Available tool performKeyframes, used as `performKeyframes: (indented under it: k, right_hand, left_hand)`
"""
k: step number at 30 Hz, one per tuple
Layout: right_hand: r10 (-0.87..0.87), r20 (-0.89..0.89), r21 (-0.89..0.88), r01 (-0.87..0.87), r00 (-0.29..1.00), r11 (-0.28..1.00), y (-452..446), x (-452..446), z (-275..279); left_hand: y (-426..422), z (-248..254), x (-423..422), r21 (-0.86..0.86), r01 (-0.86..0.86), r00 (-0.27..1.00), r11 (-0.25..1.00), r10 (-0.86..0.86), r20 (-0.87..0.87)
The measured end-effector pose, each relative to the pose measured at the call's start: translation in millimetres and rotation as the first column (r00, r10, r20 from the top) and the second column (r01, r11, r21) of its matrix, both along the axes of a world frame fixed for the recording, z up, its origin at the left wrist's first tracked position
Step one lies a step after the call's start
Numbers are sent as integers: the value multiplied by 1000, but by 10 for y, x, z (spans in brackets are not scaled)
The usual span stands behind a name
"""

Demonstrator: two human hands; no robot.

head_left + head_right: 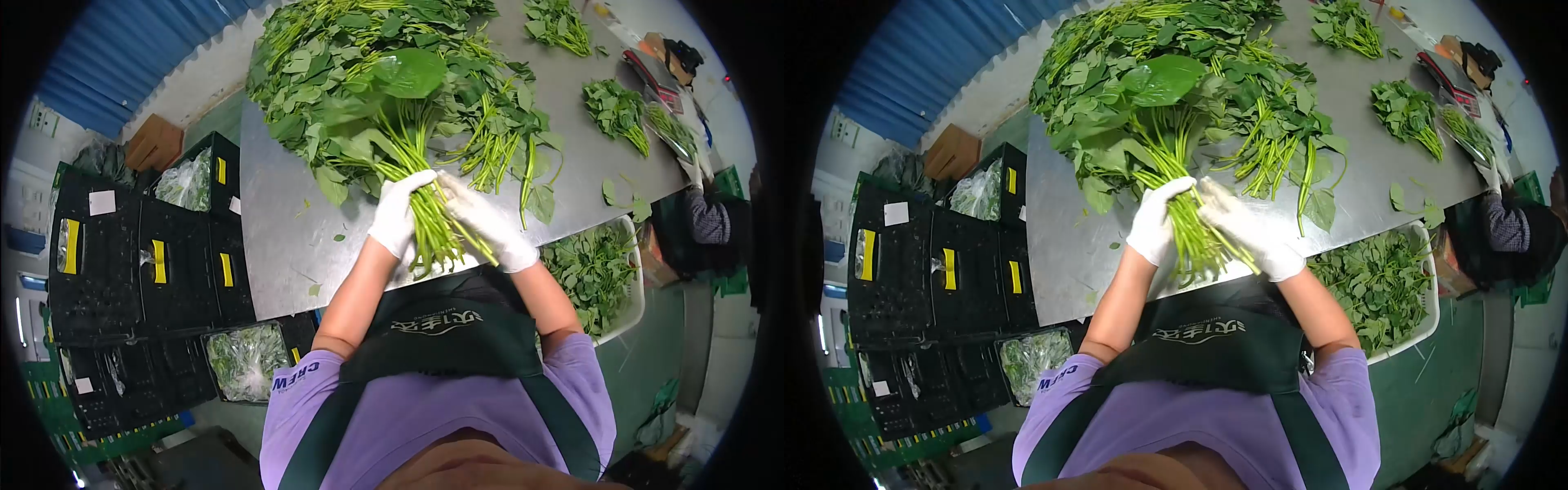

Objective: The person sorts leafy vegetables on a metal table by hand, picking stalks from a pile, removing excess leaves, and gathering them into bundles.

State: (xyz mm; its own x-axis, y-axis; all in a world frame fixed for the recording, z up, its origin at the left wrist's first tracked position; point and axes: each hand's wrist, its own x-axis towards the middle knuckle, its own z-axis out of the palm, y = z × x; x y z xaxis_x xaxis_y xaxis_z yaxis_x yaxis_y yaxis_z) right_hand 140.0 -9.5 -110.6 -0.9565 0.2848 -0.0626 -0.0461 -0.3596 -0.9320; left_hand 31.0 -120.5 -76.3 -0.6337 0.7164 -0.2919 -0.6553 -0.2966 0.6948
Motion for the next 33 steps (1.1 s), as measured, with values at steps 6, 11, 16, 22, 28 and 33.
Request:
performKeyframes:
  k: [6, 11, 16, 22, 28, 33]
  right_hand:
    - [369, 151, -58, -364, 917, 930, -304, -293, 155]
    - [350, 207, 6, -359, 913, 933, -294, -409, 237]
    - [301, 210, -77, -291, 930, 953, -278, -363, 496]
    - [220, 88, -283, -188, 972, 941, -150, -429, 494]
    - [568, 144, 205, -586, 811, 784, -597, -402, 531]
    - [651, 188, 320, -672, 736, 668, -781, -435, 696]
  left_hand:
    - [-60, -171, -39, -172, -255, 926, 952, 188, -327]
    - [-215, -90, -140, -163, -181, 926, 970, 112, -360]
    - [-439, 65, -209, -124, -21, 919, 992, -30, -393]
    - [-999, 228, -205, -135, -391, -3, 911, -148, -989]
    - [-1049, 609, -433, -81, -485, -797, 871, -478, -369]
    - [-1230, 518, -508, -108, -395, -840, 912, -406, -358]
